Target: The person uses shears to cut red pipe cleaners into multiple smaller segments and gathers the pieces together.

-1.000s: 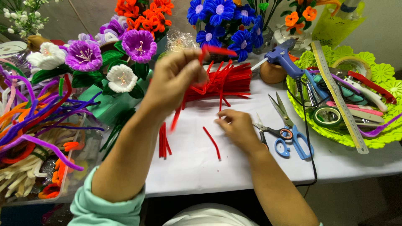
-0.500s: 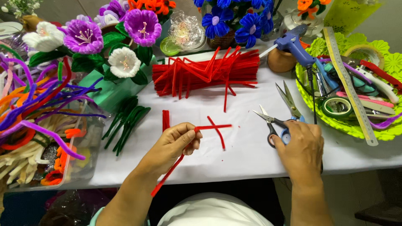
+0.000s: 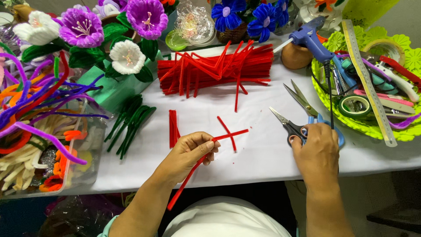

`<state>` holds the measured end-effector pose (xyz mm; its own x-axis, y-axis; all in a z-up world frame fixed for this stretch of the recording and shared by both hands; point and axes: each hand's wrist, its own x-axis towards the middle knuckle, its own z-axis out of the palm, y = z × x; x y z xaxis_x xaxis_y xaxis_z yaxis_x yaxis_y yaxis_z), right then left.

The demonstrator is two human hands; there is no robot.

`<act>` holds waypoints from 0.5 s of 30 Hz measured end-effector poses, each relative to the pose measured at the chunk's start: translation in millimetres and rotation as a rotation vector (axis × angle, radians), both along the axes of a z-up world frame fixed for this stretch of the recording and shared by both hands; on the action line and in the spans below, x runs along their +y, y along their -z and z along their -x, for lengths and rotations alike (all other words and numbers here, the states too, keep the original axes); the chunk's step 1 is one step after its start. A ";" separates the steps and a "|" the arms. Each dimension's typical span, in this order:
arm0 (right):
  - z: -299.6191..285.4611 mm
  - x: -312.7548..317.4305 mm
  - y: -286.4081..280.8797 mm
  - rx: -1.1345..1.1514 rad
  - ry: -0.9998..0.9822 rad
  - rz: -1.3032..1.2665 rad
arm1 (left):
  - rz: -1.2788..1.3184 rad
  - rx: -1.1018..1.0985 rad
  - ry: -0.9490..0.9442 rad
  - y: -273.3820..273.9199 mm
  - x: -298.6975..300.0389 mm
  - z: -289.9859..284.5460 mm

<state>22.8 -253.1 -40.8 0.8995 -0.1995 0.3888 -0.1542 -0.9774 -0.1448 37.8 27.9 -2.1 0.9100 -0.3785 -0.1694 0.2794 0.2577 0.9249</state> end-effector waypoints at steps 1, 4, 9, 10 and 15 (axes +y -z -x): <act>-1.5 -3.8 4.4 -0.001 0.001 0.001 | 0.001 -0.001 0.001 -0.5 -0.8 -0.3; -4.0 -9.6 12.1 -0.035 -0.012 -0.023 | -0.010 0.021 -0.012 2.5 -0.6 -0.3; 1.2 -3.3 -4.4 -0.185 -0.168 -0.073 | -0.127 0.155 -0.016 -8.9 0.4 -2.8; 7.2 1.2 -14.7 -0.185 -0.171 -0.074 | -0.127 0.155 -0.019 -11.3 -0.2 -3.5; 39.2 12.7 -10.7 -0.052 -0.237 -1.101 | -0.128 0.123 -0.012 -11.0 -3.2 -5.9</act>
